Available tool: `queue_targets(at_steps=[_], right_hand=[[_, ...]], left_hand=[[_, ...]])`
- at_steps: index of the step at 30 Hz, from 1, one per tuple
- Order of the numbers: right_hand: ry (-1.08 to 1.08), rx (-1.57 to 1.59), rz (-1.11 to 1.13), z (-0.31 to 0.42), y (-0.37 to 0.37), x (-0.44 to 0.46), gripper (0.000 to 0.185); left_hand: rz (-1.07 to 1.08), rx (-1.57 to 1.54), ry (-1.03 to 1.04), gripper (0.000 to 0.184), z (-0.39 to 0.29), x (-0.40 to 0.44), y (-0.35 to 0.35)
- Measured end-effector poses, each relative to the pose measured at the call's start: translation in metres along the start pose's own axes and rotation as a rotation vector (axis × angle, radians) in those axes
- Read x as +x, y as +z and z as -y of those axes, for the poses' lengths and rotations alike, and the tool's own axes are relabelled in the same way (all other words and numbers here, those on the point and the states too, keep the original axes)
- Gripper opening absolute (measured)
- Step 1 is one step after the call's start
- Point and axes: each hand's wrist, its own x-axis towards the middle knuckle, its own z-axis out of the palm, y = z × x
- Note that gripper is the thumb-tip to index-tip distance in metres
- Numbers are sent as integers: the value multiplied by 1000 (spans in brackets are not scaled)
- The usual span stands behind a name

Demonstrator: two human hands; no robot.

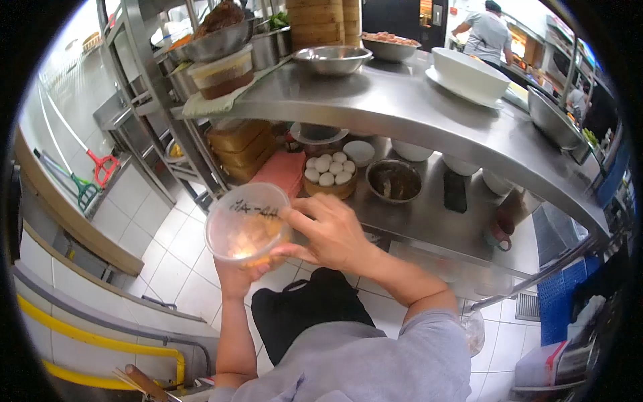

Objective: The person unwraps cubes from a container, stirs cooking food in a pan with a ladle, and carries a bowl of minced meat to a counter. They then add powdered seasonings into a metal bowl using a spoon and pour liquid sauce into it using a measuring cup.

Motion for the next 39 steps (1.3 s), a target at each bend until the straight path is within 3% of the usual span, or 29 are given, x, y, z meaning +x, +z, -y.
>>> queue_targets(at_steps=[2,3,5,6,8,13,16,20,22,23,25,26,28,30,32,33,35,37,39], right_hand=[[-251,-501,-157,11,-26,23,53],[-223,-527,-88,19,-58,12,53],[-606,-444,-248,15,-81,46,53],[-725,-384,-136,12,-94,56,54],[-668,-357,-143,19,-122,71,55],[-477,-357,-205,34,-180,103,55],[-369,-355,-259,35,-200,113,56],[-291,-362,-237,33,-229,130,50],[-136,-251,-293,26,-243,135,32],[-137,-248,-293,24,-250,133,32],[338,-318,-438,18,-264,126,23],[341,-305,-430,11,-271,130,23],[619,-17,-807,9,-275,133,28],[735,-147,-719,26,-302,143,27],[710,-345,-678,21,-309,127,29],[898,-330,-595,22,-312,120,34],[1054,-296,-594,17,-305,106,40],[1128,-119,-643,24,-296,119,42],[1304,196,-843,8,-277,127,42]], left_hand=[[11,-175,9,106,-17,20,6],[-3,-239,-34,106,-32,3,44],[150,-215,-134,107,-71,38,59],[177,-215,-133,107,-85,50,65],[200,-470,-212,112,-112,79,81],[310,-210,-45,122,-123,149,105],[435,-222,-95,121,-129,178,123],[438,-360,-172,121,-130,202,141],[434,-306,-153,120,-136,215,149],[406,-214,-103,118,-146,221,155],[366,-119,-64,117,-172,230,167],[316,-86,-98,111,-189,232,174],[256,-41,-183,106,-206,230,183],[88,92,-133,110,-194,214,180],[3,49,-167,115,-203,207,172],[-13,28,-156,116,-214,206,163],[-50,4,-160,118,-241,206,150],[-83,13,-197,118,-276,213,138],[9,83,-93,117,-289,228,126]])
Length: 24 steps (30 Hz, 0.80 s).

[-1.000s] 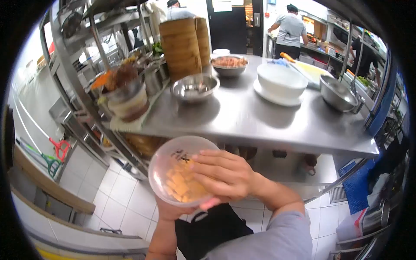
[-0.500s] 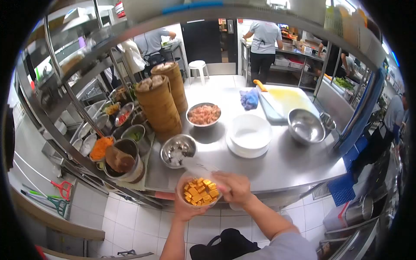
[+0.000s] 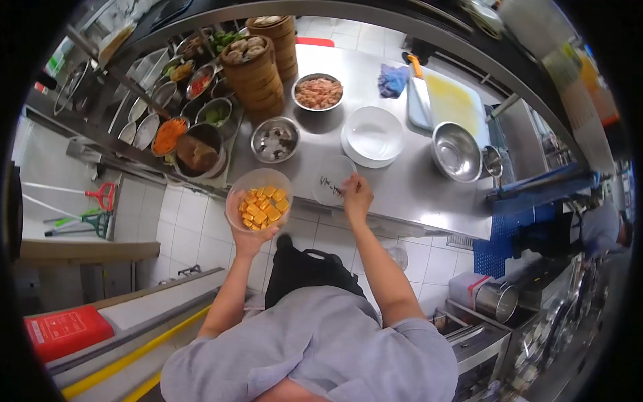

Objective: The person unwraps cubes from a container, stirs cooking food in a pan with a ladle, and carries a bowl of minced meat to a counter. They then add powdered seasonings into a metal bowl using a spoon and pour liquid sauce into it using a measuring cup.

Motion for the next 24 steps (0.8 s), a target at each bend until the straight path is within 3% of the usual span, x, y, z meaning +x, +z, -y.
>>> queue_targets(at_steps=[4,6,7,9,10,12,14,15,17,19,21,22,24], right_hand=[[-3,-369,135,-46,22,25,39],[-549,-808,-148,-55,26,20,29],[-541,-836,-143,-36,26,6,29],[-404,-501,78,44,34,-29,20],[-397,-516,74,59,41,-38,20],[-402,-460,562,74,56,-54,19],[-548,-636,755,72,82,-59,19],[-543,-647,739,61,94,-57,19],[-713,-984,799,33,113,-46,21],[-682,-1033,822,36,126,-40,22],[-654,-1068,845,40,132,-31,24],[-605,-1029,825,41,131,-27,24],[-545,-973,797,38,129,-20,25]], left_hand=[[48,203,-15,117,7,16,-11],[96,181,-78,117,19,20,-19],[140,156,-103,118,25,21,-21],[217,132,-178,117,36,28,-23],[306,137,-225,117,40,33,-25],[366,168,-193,118,68,32,-26],[385,130,6,121,77,41,-21],[454,138,-3,122,83,46,-21],[451,149,66,121,84,57,-18],[438,179,131,119,86,65,-17],[488,107,-57,117,87,72,-19],[494,116,-53,117,89,73,-18],[522,539,-59,123,94,73,-17]])
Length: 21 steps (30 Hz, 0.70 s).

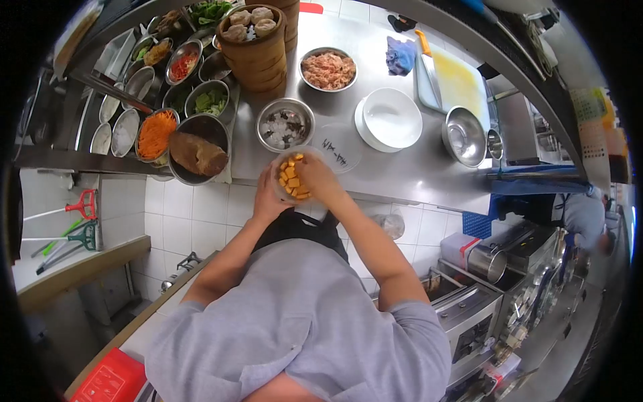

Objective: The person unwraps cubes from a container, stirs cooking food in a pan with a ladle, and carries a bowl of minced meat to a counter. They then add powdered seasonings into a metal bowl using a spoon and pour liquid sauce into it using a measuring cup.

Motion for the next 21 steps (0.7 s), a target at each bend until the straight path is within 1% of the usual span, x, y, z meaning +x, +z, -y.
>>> queue_targets(at_steps=[1,3,4,5,6,7,8,9,10,12,13,15,16,18,19,21], right_hand=[[15,0,-25,-6,-1,2,26],[40,7,-54,-11,-10,-3,28],[115,277,-96,-7,-26,-9,29],[189,546,-141,-4,-37,-16,30],[195,547,-151,-8,-42,-21,30],[275,832,-177,-11,-47,-25,27],[352,1119,-206,-15,-52,-29,25],[355,1122,-226,-18,-57,-34,25],[344,1175,-225,-20,-61,-37,27],[340,1236,-232,-20,-64,-41,29],[315,1221,-224,-18,-64,-43,30],[283,1203,-206,-13,-61,-42,31],[259,1231,-216,-7,-57,-41,32],[227,1257,-232,5,-55,-39,33],[214,1253,-244,11,-57,-38,31],[227,1229,-238,17,-60,-39,29]], left_hand=[[12,7,4,123,1,0,3],[-33,35,-57,116,-1,0,10],[-23,35,-54,116,-6,2,7],[-33,-71,-109,108,-12,2,4],[-45,-176,-160,100,-18,5,-1],[-38,-176,-149,100,-18,4,-5],[-69,-172,-178,88,-16,-1,-13],[-97,-168,-206,76,-15,-3,-21],[-86,-165,-189,76,-15,-1,-30],[-118,92,28,49,-19,2,-50],[-110,94,30,49,-33,11,-61],[2,-346,-37,28,-67,39,-72],[-5,-345,-36,28,-70,50,-65],[-24,-570,-1,21,-77,69,-56],[-21,-568,7,21,-81,73,-56],[156,-612,-69,22,-88,78,-59]])
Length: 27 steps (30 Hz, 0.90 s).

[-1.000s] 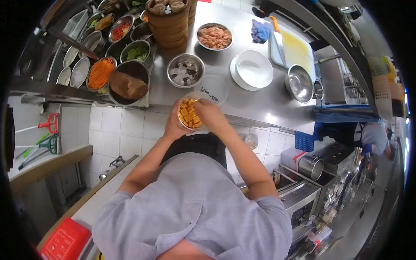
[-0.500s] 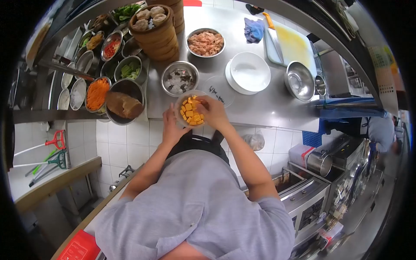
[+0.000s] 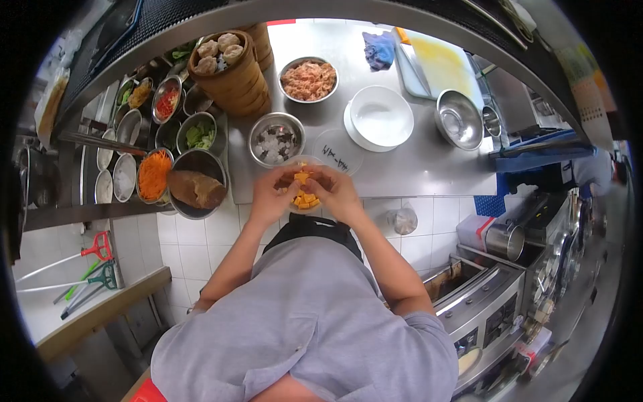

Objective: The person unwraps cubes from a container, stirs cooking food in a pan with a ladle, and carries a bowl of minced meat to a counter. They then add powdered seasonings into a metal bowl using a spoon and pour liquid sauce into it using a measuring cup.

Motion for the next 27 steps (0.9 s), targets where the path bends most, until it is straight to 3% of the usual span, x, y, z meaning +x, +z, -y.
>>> queue_targets(at_steps=[4,5,8,10,13,15,20,23,26,27], right_hand=[[-44,61,-62,-9,-1,-4,21],[-4,-28,-59,2,0,-8,19],[27,26,-80,-12,-1,-11,24],[-9,39,-43,-23,-2,-10,21],[-53,-156,-59,-16,-7,-10,21],[-338,-679,-5,-1,-14,-10,20],[-419,-681,-69,-8,-21,-6,21],[-316,-577,-86,-15,-18,-10,21],[-137,-207,-86,-24,-12,-15,25],[-149,-211,-86,-27,-13,-14,25]], left_hand=[[19,-289,-157,23,29,-2,6],[19,-123,-180,22,34,-1,4],[-48,-204,-220,20,22,-3,11],[-62,-70,-196,18,22,-6,13],[-67,-28,-109,19,16,-8,17],[-62,-41,-147,20,19,-7,17],[-40,-193,-171,23,33,-9,21],[-47,-225,-189,28,25,-14,26],[-125,-341,-233,26,33,-16,33],[-126,-340,-221,26,36,-16,34]])
